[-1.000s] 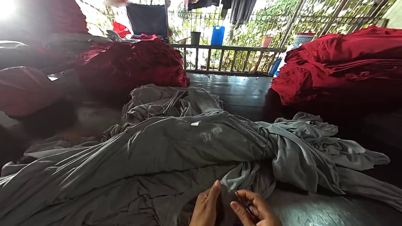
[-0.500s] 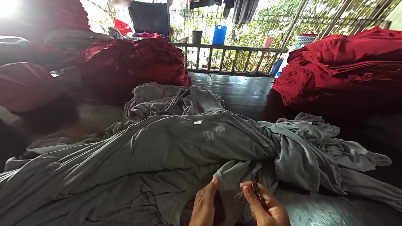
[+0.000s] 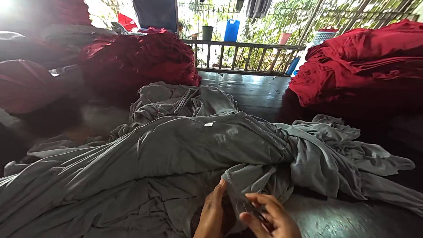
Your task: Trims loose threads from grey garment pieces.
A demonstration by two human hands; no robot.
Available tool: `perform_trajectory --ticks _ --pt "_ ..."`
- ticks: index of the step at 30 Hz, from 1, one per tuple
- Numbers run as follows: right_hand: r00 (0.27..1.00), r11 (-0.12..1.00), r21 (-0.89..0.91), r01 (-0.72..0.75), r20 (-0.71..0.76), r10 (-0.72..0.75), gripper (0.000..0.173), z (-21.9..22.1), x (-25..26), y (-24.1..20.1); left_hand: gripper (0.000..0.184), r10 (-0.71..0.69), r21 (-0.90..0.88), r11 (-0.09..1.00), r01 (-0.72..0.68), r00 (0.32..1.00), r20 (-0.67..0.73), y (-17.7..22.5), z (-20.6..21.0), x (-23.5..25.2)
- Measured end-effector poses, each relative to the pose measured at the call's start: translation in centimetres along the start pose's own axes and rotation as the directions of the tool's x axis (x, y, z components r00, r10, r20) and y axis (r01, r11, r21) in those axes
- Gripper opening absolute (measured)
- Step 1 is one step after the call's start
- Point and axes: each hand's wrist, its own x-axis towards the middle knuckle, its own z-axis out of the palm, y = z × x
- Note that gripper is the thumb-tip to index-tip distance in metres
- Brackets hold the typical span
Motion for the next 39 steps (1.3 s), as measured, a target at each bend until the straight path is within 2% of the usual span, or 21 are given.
perform_trajectory --ticks 2,3,5,7,10,12,15,19,24,27,29,31,33,35,37,39 --pt "0.997 0.974 -0.215 -0.072 -0.002 0.073 0.046 1.0 0.2 -1.2 0.045 0.039 0.01 0.999 -0.039 0.999 0.01 -0.2 0.0 -0.1" --pt "0.996 0.959 -0.27 -0.089 -0.013 0.089 0.043 1.5 0.2 -1.5 0.044 0.054 0.02 0.998 -0.054 0.999 0.007 -0.4 0.0 -0.1" --pt "0.996 0.944 -0.317 -0.091 -0.038 0.083 0.032 2.2 0.2 -1.9 0.044 0.087 0.042 0.995 -0.087 0.996 -0.003 -0.7 0.0 -0.1" --pt "0.987 0.943 -0.293 -0.158 -0.052 0.149 0.024 2.3 0.2 -2.1 0.045 0.123 0.073 0.99 -0.123 0.992 -0.005 -1.1 0.0 -0.1" --pt "0.915 0.914 -0.048 -0.403 -0.036 0.401 0.019 1.5 0.5 -1.8 0.046 0.146 0.09 0.985 -0.145 0.989 0.003 -1.3 -0.1 -0.2" --pt "0.844 0.829 0.183 -0.528 0.01 0.536 0.003 0.9 0.8 -1.6 0.045 0.143 0.086 0.986 -0.143 0.99 -0.004 -1.3 -0.1 -0.2" --pt "0.785 0.665 0.461 -0.587 0.126 0.606 0.019 0.0 1.0 -1.7 0.045 0.131 0.06 0.99 -0.129 0.991 -0.027 -1.1 -0.1 -0.1" --pt "0.831 0.655 0.558 -0.51 0.123 0.542 0.025 -0.1 0.2 -1.2 0.045 0.101 0.059 0.993 -0.099 0.994 -0.043 -0.8 -0.1 0.0" --pt "0.879 0.724 0.531 -0.44 0.092 0.468 0.017 0.1 -0.5 -0.5 0.045 0.058 0.047 0.997 -0.056 0.997 -0.049 -0.6 0.0 -0.1" --pt "0.899 0.756 0.513 -0.407 0.079 0.431 0.016 0.3 -0.7 -0.3 0.042 0.073 0.045 0.996 -0.077 0.993 0.091 -0.7 -0.3 -0.1" --pt "0.89 0.741 0.527 -0.416 0.069 0.451 0.015 0.5 -0.5 -0.4 0.055 0.108 0.068 0.99 -0.12 0.982 0.156 -0.8 -0.4 -0.1" --pt "0.885 0.714 0.563 -0.416 0.069 0.461 0.017 0.6 -0.4 -0.6 0.057 0.108 0.092 0.988 -0.12 0.986 0.123 -0.6 0.0 -0.2" --pt "0.905 0.744 0.545 -0.385 0.068 0.419 0.017 0.5 -0.5 -0.5 0.051 0.086 0.099 0.991 -0.094 0.993 0.082 -0.4 0.3 -0.1" --pt "0.956 0.873 0.396 -0.286 0.059 0.286 0.011 0.2 -0.8 0.2 0.046 0.062 0.098 0.993 -0.068 0.996 0.065 -0.3 0.2 0.1" --pt "0.99 0.98 0.148 -0.135 0.066 0.126 0.021 -0.1 -1.1 0.7 0.041 0.033 0.095 0.995 -0.039 0.997 0.063 -0.2 0.1 0.3" --pt "0.997 0.992 -0.126 0.022 0.073 -0.013 0.025 -0.1 -1.1 0.5 0.04 0.0 0.107 0.994 -0.006 0.998 0.06 0.0 0.2 0.3"
